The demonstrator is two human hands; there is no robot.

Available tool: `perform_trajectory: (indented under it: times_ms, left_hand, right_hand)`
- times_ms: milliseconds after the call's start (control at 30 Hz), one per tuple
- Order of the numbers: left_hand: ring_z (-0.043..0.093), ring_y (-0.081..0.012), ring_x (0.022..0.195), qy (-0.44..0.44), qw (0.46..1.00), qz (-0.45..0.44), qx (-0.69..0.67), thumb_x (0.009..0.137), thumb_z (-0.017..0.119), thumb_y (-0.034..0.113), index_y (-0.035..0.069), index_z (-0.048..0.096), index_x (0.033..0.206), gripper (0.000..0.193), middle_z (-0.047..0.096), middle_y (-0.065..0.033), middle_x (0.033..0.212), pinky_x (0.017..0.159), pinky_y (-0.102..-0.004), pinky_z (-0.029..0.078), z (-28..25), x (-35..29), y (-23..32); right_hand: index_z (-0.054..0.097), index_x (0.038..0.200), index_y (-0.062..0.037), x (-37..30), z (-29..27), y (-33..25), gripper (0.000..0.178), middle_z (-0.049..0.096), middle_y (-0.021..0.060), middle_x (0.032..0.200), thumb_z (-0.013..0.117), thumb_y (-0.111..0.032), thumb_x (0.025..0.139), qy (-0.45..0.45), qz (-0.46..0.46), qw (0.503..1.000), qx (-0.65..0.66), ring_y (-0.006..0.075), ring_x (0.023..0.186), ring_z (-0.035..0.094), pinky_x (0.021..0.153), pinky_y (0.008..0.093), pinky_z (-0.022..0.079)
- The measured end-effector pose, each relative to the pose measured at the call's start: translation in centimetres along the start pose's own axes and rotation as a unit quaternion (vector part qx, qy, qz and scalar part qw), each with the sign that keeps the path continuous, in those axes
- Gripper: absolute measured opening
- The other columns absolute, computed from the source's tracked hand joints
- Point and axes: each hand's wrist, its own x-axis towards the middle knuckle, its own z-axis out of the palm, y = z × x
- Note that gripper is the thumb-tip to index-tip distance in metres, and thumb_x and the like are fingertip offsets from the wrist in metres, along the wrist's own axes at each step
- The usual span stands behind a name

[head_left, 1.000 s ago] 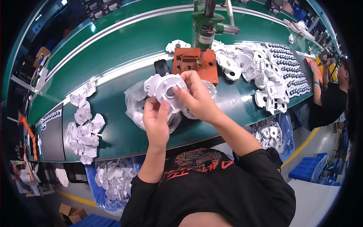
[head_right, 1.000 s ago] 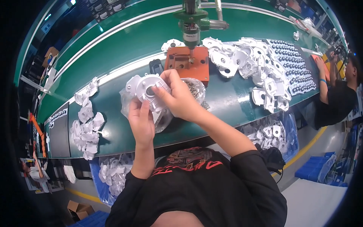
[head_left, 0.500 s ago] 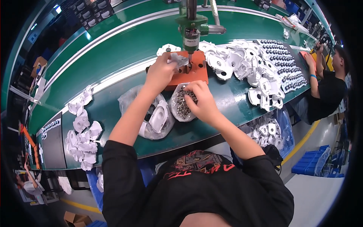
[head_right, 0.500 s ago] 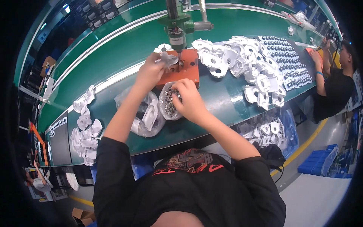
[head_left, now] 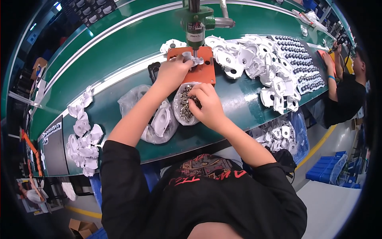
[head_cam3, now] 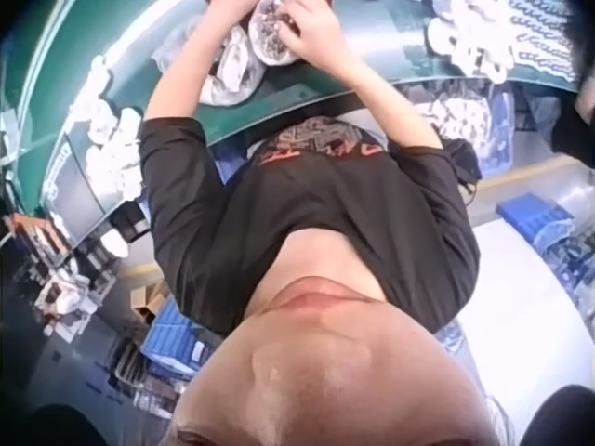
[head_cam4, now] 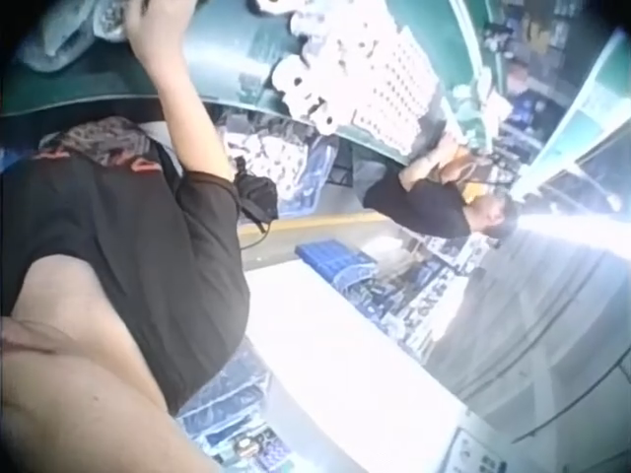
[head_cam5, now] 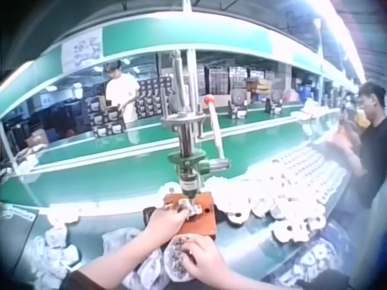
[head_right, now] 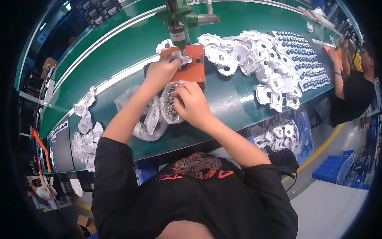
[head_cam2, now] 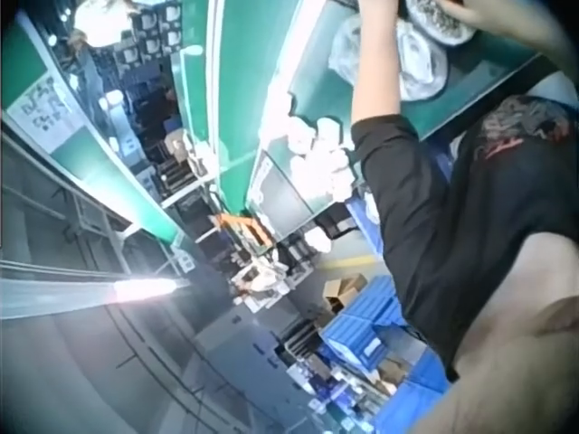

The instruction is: Assembling plastic components using screws and a manual press on a factory line.

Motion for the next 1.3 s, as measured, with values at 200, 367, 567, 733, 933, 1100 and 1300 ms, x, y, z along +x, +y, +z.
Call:
perform_trajectory:
  times_ms: [200, 367, 567, 733, 933, 1100, 1300]
  left_hand:
    - [0.062, -0.0278, 0.08, -0.018, 0.999, 0.035, -0.028, 0.077, 0.053, 0.008, 0.007, 0.061, 0.082, 0.009, 0.06, -0.0105, 0.083, 0.064, -0.038, 0.052, 0.4, -0.9, -1.3]
    - [0.06, -0.0302, 0.086, -0.072, 0.995, 0.013, -0.068, 0.078, 0.056, 0.013, 0.006, 0.063, 0.091, 0.016, 0.06, -0.0125, 0.091, 0.073, -0.0402, 0.05, -0.3, -0.7, -2.0]
    - [0.058, -0.0315, 0.087, -0.083, 0.969, -0.058, -0.224, 0.083, 0.056, 0.018, 0.004, 0.063, 0.094, 0.019, 0.06, -0.0151, 0.095, 0.075, -0.04, 0.046, -4.7, -4.3, -2.4]
    - [0.058, -0.0328, 0.082, -0.353, 0.909, -0.201, -0.099, 0.077, 0.06, 0.016, 0.003, 0.059, 0.087, 0.016, 0.061, -0.0152, 0.083, 0.071, -0.0416, 0.046, -7.5, -12.1, -3.7]
    - [0.058, -0.0348, 0.082, -0.276, 0.93, -0.243, -0.001, 0.075, 0.061, 0.016, 0.004, 0.057, 0.081, 0.014, 0.059, -0.015, 0.084, 0.071, -0.0444, 0.046, -5.2, -16.3, -2.9]
    - [0.058, -0.0342, 0.079, -0.255, 0.935, -0.239, -0.067, 0.073, 0.061, 0.012, 0.0, 0.053, 0.077, 0.015, 0.055, -0.0164, 0.08, 0.068, -0.0431, 0.046, -6.8, -15.2, -2.9]
    - [0.063, -0.0206, 0.072, -0.041, 0.751, -0.388, -0.533, 0.083, 0.053, 0.005, 0.0, 0.047, 0.076, 0.01, 0.057, -0.0135, 0.093, 0.06, -0.0275, 0.054, -7.1, -14.0, -3.2]
  right_hand:
    - [0.059, 0.085, -0.0024, 0.2, 0.0, -0.1, 0.017, 0.055, 0.0081, 0.089, 0.064, -0.004, 0.069, -0.015, -0.002, 1.0, -0.019, 0.0276, 0.084, 0.05, 0.073, 0.0358, 0.044]
    - [0.06, 0.085, -0.0024, 0.3, -0.1, -0.3, 0.017, 0.055, 0.0081, 0.091, 0.066, -0.005, 0.07, -0.035, -0.013, 0.999, -0.039, 0.0277, 0.086, 0.05, 0.075, 0.0361, 0.044]
    - [0.061, 0.084, -0.0035, 0.8, -0.5, -0.7, 0.016, 0.054, 0.0076, 0.089, 0.068, -0.006, 0.07, -0.081, -0.003, 0.995, -0.064, 0.0277, 0.087, 0.049, 0.076, 0.0368, 0.043]
    - [0.061, 0.082, -0.0042, 1.3, -0.4, -0.9, 0.013, 0.053, 0.0075, 0.086, 0.067, -0.006, 0.071, -0.104, -0.002, 0.992, -0.07, 0.028, 0.084, 0.05, 0.075, 0.0372, 0.043]
    - [0.057, 0.079, -0.0041, 1.6, 0.0, -0.4, 0.011, 0.054, 0.0088, 0.084, 0.065, -0.006, 0.072, -0.089, -0.011, 0.992, -0.084, 0.0284, 0.084, 0.051, 0.074, 0.0368, 0.043]
    - [0.059, 0.082, -0.0065, 1.5, -0.3, -0.5, 0.016, 0.053, 0.0073, 0.084, 0.067, -0.01, 0.069, -0.095, -0.046, 0.99, -0.095, 0.0291, 0.084, 0.051, 0.076, 0.0396, 0.042]
    - [0.058, 0.079, -0.0071, 1.2, 0.4, -0.1, 0.015, 0.052, 0.0066, 0.081, 0.068, -0.011, 0.068, -0.063, -0.044, 0.992, -0.1, 0.0274, 0.079, 0.052, 0.072, 0.0387, 0.042]
